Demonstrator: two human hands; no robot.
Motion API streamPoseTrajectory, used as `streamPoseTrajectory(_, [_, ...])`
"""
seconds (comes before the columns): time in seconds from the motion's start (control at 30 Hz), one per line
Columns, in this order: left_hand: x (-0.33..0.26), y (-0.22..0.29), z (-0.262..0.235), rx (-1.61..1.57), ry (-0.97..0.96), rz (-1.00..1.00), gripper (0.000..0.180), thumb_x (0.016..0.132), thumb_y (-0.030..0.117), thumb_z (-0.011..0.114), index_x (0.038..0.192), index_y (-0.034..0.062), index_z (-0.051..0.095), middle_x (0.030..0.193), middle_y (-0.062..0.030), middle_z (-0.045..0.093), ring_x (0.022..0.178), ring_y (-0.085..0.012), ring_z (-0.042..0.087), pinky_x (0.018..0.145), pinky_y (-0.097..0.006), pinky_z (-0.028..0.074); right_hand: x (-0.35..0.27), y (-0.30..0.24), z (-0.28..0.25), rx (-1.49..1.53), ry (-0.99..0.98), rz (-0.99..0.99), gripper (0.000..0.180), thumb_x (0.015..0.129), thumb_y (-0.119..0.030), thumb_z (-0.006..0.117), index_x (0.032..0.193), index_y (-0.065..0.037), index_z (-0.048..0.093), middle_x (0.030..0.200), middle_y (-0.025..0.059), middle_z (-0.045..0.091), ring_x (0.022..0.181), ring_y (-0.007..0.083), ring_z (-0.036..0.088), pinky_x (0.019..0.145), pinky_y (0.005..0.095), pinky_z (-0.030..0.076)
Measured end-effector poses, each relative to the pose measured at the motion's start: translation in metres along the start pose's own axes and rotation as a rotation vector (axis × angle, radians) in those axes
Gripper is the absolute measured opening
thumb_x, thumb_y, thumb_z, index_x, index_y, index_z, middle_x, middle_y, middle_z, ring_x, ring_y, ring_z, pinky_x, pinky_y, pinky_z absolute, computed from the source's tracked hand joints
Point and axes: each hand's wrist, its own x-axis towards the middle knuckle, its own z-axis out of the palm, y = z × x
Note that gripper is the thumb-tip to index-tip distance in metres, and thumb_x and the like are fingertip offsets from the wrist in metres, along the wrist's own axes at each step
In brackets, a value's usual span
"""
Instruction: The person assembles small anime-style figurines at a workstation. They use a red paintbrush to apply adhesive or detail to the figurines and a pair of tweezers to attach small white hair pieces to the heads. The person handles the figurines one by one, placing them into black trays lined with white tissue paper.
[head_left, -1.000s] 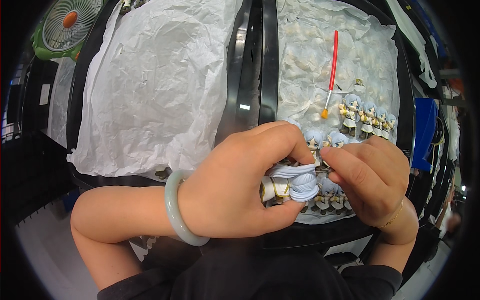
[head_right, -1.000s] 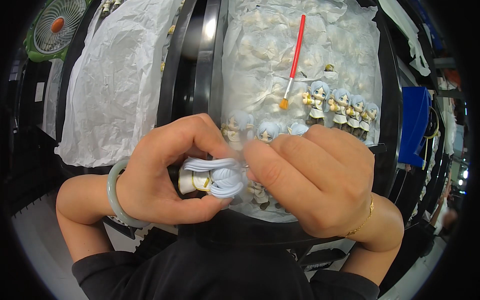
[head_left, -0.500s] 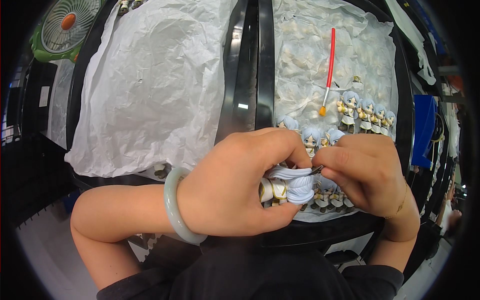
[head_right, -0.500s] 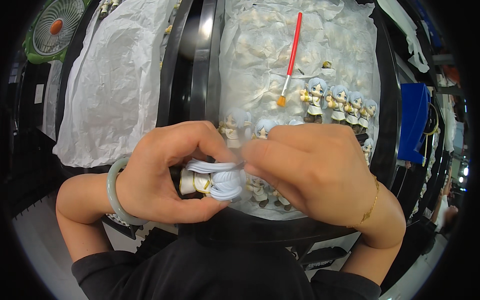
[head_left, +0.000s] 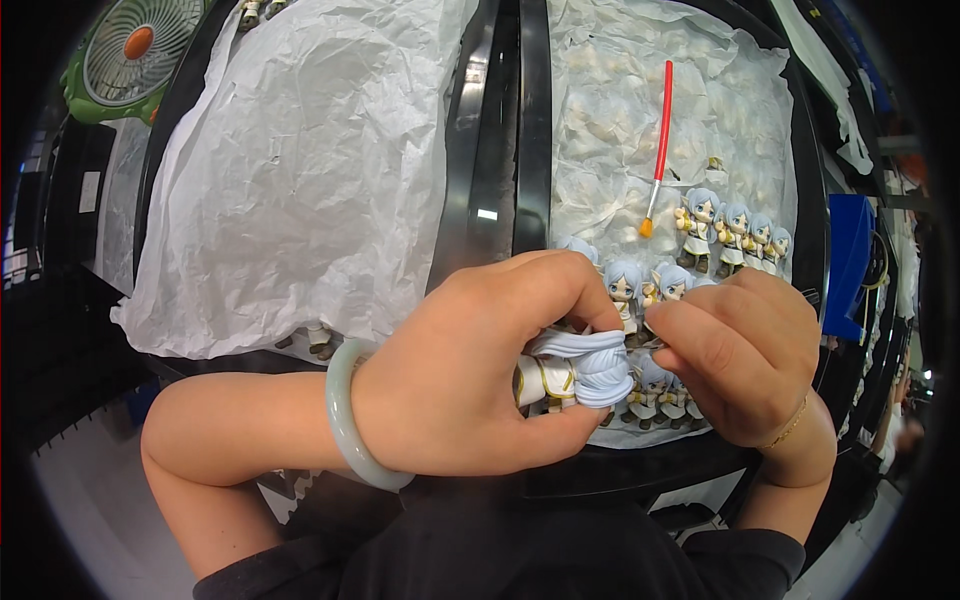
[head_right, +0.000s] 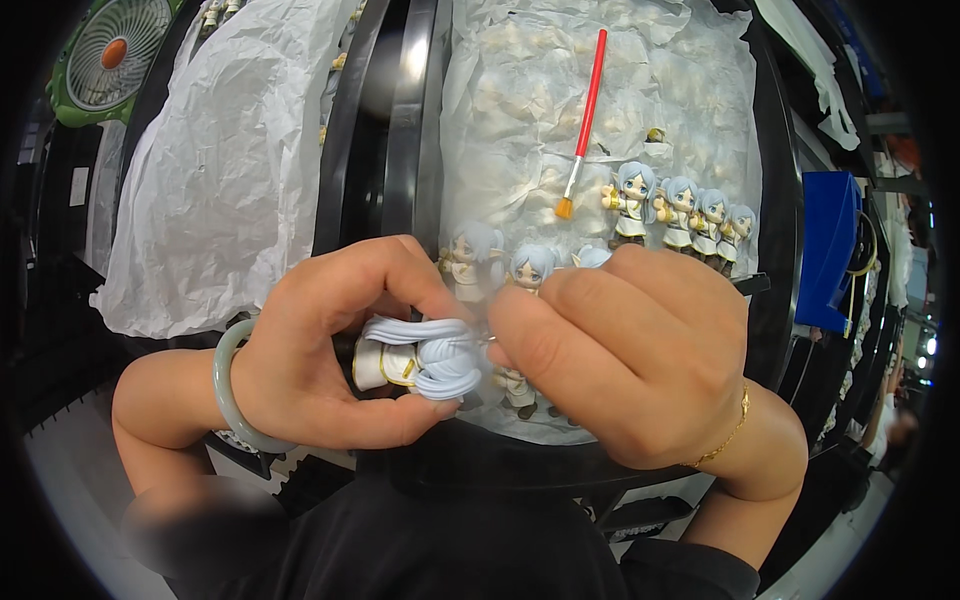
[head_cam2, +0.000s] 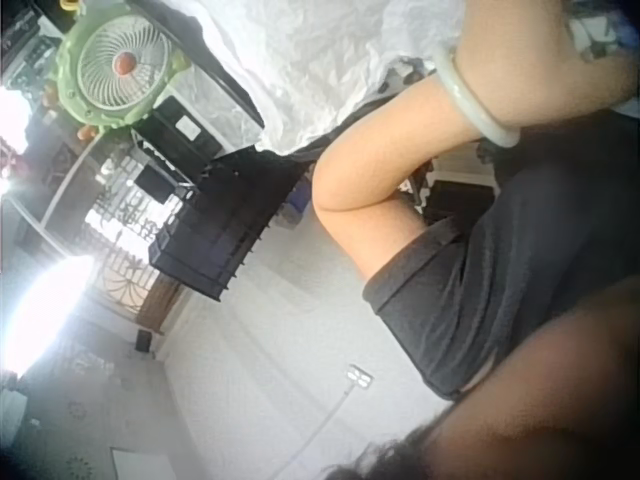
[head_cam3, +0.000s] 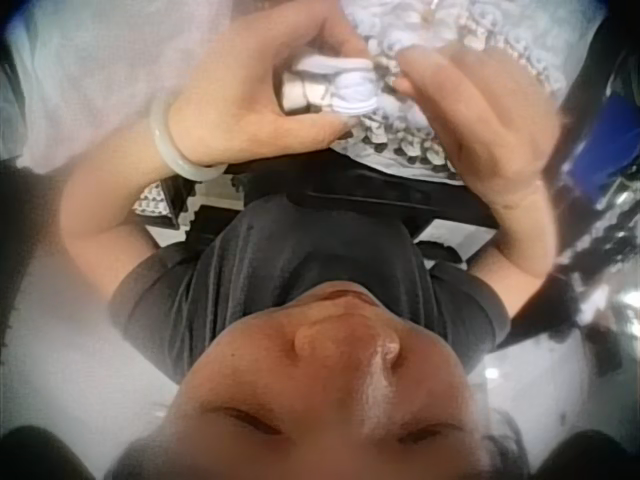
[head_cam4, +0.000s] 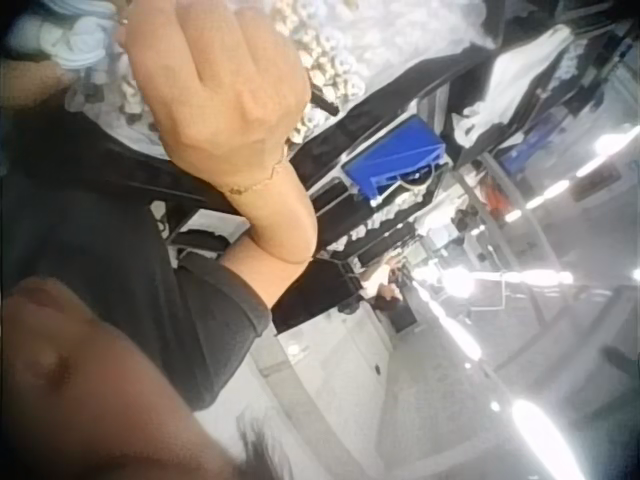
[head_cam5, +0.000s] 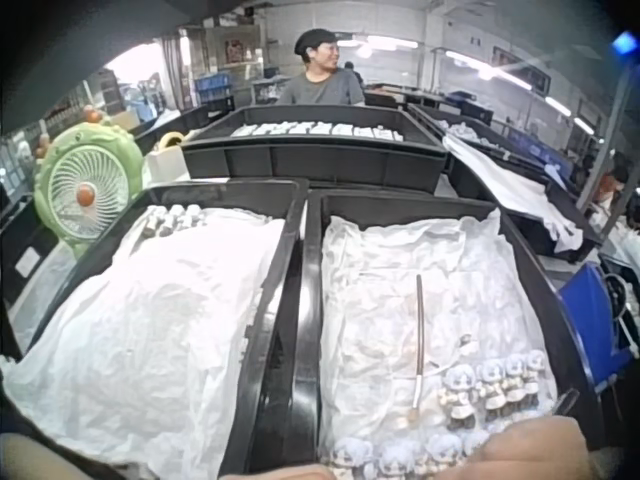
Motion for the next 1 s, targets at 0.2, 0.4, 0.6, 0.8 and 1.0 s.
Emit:
streamPoseTrajectory(0.2, [-0.001, 0.001, 0.0, 0.008, 0.001, -0.011, 0.031, 0.069, 0.001, 0.067, 0.094, -0.0026, 0.05, 0.087, -0.0072, 0.053, 0.077, -0.0107, 0.057, 0.069, -0.022, 0.046, 0.001, -0.002, 0.0, -0.031, -0.013, -0.004, 0.021, 0.07, -0.014, 0.066, 0.086, -0.003, 0.06, 0.068, 0.0063, 0.054, 0.054, 0.0199, 0.049, 0.047, 0.0299, 0.037])
streamPoseTrajectory(0.4, [-0.001, 0.002, 0.002, 0.03, 0.006, -0.035, 0.03, 0.069, 0.0, 0.068, 0.094, -0.0031, 0.051, 0.085, -0.0072, 0.054, 0.076, -0.0107, 0.057, 0.068, -0.022, 0.046, 0.0, 0.002, 0.0, -0.024, -0.089, -0.011, 0.02, 0.067, -0.012, 0.066, 0.084, -0.004, 0.059, 0.065, 0.0059, 0.053, 0.051, 0.0198, 0.048, 0.045, 0.03, 0.036])
streamPoseTrajectory(0.6, [0.001, 0.004, 0.002, 0.124, -0.01, -0.005, 0.029, 0.067, 0.001, 0.069, 0.091, -0.003, 0.053, 0.084, -0.0087, 0.055, 0.073, -0.0121, 0.058, 0.064, -0.022, 0.047, 0.001, 0.005, 0.004, 0.112, -0.146, 0.056, 0.019, 0.066, -0.011, 0.064, 0.083, -0.007, 0.059, 0.057, 0.0033, 0.042, 0.047, 0.0191, 0.048, 0.041, 0.0303, 0.036])
streamPoseTrajectory(0.8, [0.0, 0.002, 0.003, 0.122, 0.026, 0.032, 0.029, 0.067, 0.001, 0.069, 0.091, -0.0035, 0.053, 0.085, -0.0089, 0.054, 0.073, -0.0123, 0.058, 0.064, -0.022, 0.047, 0.0, 0.007, 0.009, 0.367, -0.091, 0.177, 0.015, 0.069, -0.011, 0.065, 0.082, -0.007, 0.059, 0.06, 0.0058, 0.049, 0.048, 0.0217, 0.05, 0.043, 0.0323, 0.038])
streamPoseTrajectory(1.0, [0.0, 0.001, 0.001, 0.078, 0.005, 0.019, 0.031, 0.067, 0.001, 0.069, 0.093, -0.0036, 0.052, 0.087, -0.0084, 0.054, 0.076, -0.0119, 0.058, 0.067, -0.022, 0.047, 0.001, 0.006, 0.002, 0.068, 0.01, 0.024, 0.016, 0.068, -0.015, 0.066, 0.08, -0.005, 0.06, 0.061, 0.0042, 0.05, 0.048, 0.0189, 0.047, 0.043, 0.03, 0.035])
